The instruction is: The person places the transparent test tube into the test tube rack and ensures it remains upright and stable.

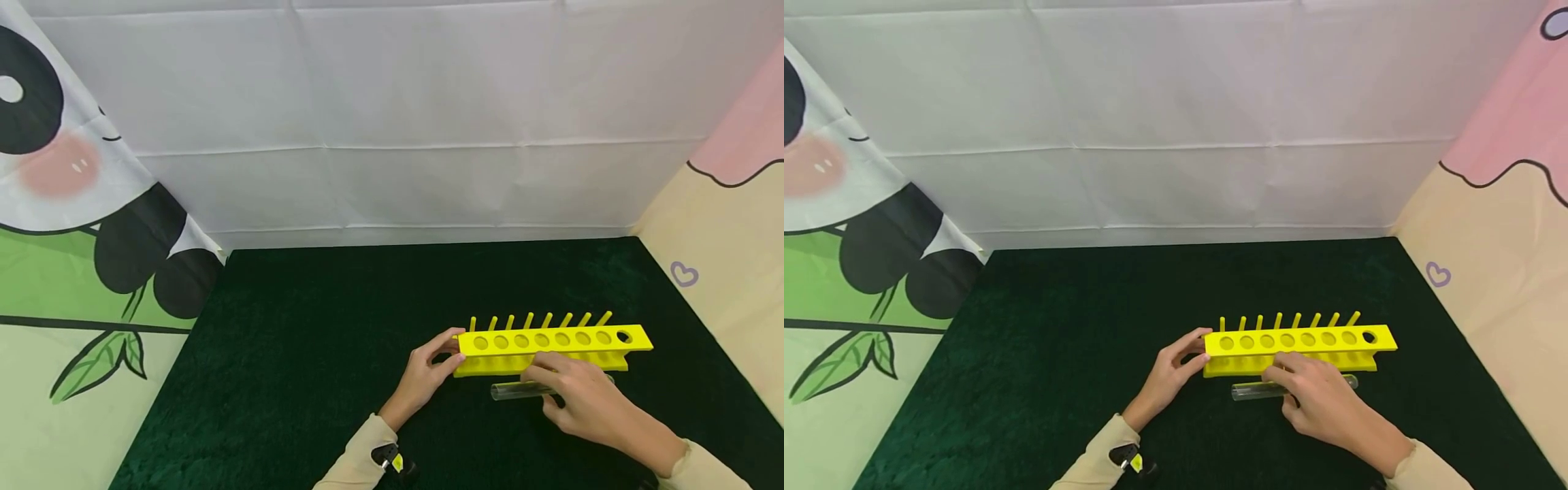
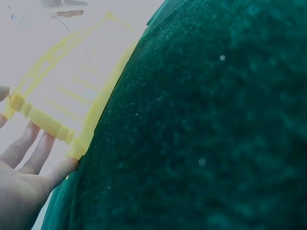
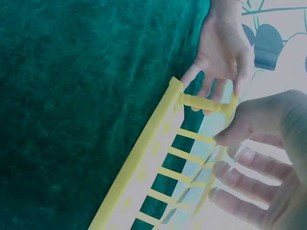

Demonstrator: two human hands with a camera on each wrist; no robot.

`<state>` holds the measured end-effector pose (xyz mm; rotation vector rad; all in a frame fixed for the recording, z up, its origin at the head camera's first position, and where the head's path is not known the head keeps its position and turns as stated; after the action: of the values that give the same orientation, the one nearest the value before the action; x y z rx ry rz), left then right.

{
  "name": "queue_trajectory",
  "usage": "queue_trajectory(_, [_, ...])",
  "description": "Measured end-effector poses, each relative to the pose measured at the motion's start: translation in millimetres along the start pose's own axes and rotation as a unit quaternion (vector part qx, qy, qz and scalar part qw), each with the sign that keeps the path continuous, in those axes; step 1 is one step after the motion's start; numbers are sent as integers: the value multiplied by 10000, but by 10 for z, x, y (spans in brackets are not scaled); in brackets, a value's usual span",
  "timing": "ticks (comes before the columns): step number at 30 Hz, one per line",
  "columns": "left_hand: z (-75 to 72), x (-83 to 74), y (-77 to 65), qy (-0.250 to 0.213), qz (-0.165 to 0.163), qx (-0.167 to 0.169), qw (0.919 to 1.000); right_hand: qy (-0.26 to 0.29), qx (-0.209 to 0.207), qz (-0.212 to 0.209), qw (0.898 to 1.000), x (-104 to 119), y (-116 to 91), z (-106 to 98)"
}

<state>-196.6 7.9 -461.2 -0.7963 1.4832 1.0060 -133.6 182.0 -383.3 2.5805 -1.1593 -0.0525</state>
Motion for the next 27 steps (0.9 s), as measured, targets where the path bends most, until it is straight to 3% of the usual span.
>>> queue_trajectory(7, [-9,-131,-46,-12,69,-10,10000,38,-241,142,9996,-7,-10,-127])
queue_trajectory(19, [-21,-142,-111,-24,117,38,9999,209,-712,253,9969,62,-51,-359])
queue_trajectory(27, [-38,-171,-206,-40,147,131,9998,721,-1045,361,9913,140,-129,-470])
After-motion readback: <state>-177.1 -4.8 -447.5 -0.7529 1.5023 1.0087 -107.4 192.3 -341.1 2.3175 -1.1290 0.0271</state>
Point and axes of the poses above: each hand's wrist, its own y-axis towards the middle knuckle, its own z-axis out of the palm, x = y × z, the point moved 9 cm from there along y, towards the middle knuckle, and after that the axes turned 8 degrees about -y, right-handed, at the moved point
